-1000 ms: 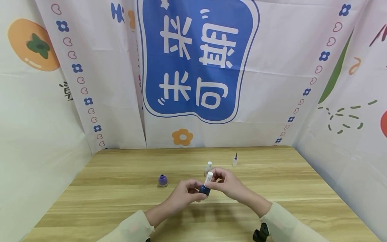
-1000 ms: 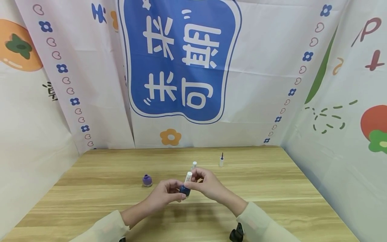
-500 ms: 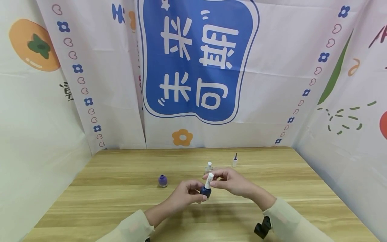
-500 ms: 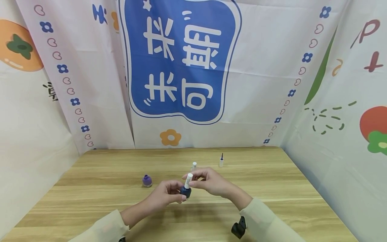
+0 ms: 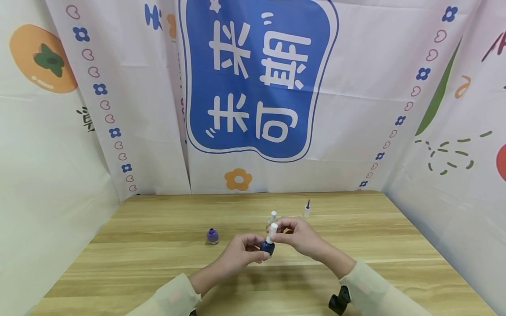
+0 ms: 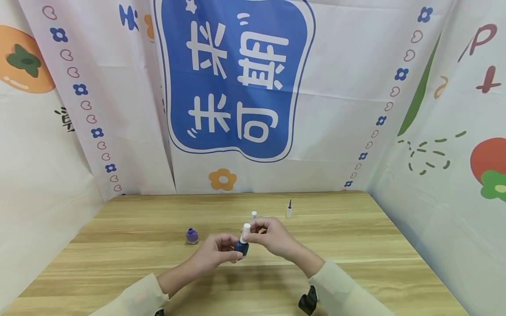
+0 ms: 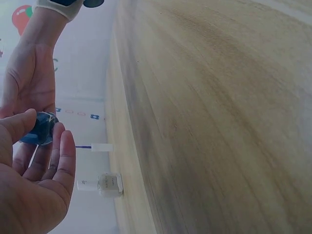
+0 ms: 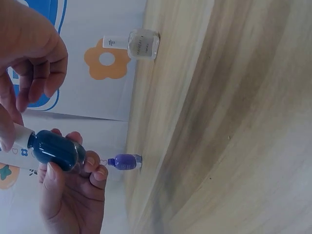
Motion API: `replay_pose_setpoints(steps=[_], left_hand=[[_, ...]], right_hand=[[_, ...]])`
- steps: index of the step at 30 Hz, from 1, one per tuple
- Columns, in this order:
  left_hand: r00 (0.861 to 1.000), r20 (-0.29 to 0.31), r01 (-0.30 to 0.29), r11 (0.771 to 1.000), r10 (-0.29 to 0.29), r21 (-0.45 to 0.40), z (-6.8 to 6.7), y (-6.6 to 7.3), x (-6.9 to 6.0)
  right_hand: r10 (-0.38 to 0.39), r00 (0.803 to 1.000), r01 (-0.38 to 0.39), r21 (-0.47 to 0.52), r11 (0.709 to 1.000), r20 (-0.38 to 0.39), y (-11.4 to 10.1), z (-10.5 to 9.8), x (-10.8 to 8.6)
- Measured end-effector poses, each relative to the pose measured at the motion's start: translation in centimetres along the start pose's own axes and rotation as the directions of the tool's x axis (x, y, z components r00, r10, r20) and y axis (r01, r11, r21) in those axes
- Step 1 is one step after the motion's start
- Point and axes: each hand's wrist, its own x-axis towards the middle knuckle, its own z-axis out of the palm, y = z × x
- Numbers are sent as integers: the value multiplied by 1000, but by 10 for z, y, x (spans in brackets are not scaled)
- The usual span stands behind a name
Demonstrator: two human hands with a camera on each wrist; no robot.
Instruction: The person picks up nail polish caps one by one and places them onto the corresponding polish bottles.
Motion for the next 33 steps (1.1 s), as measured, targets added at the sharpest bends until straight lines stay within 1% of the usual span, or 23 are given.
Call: replay_pose_setpoints(steps=[4, 10, 15, 20, 26, 30, 33], left_hand=[[1000, -17, 10, 1000, -9, 9, 0, 0, 1], [999, -32, 22, 1000, -21, 21, -1, -1, 2], [999, -37, 22, 999, -20, 37, -1, -1, 2], [999, -31, 19, 999, -18, 34, -2, -2, 2], [1000, -10, 23, 1000, -23, 19, -3, 0, 2], [1000, 1, 21, 1000, -21, 17, -3, 0, 2], [1000, 8, 17, 1000, -17, 12, -2, 0, 2]], right_hand=[[11, 998, -9, 22, 1000, -64, 1, 6, 0], [21, 989, -11, 74, 997, -148, 1, 15, -3], [26, 986, -11, 91, 996, -166, 1, 18, -4], [18, 992, -12, 48, 999, -126, 2, 14, -3], [-24, 999, 23, -7, 1000, -21, -1, 2, -2], [-36, 997, 37, -11, 999, 65, -5, -4, -2], [-40, 991, 37, 26, 999, 125, -6, -6, -1]])
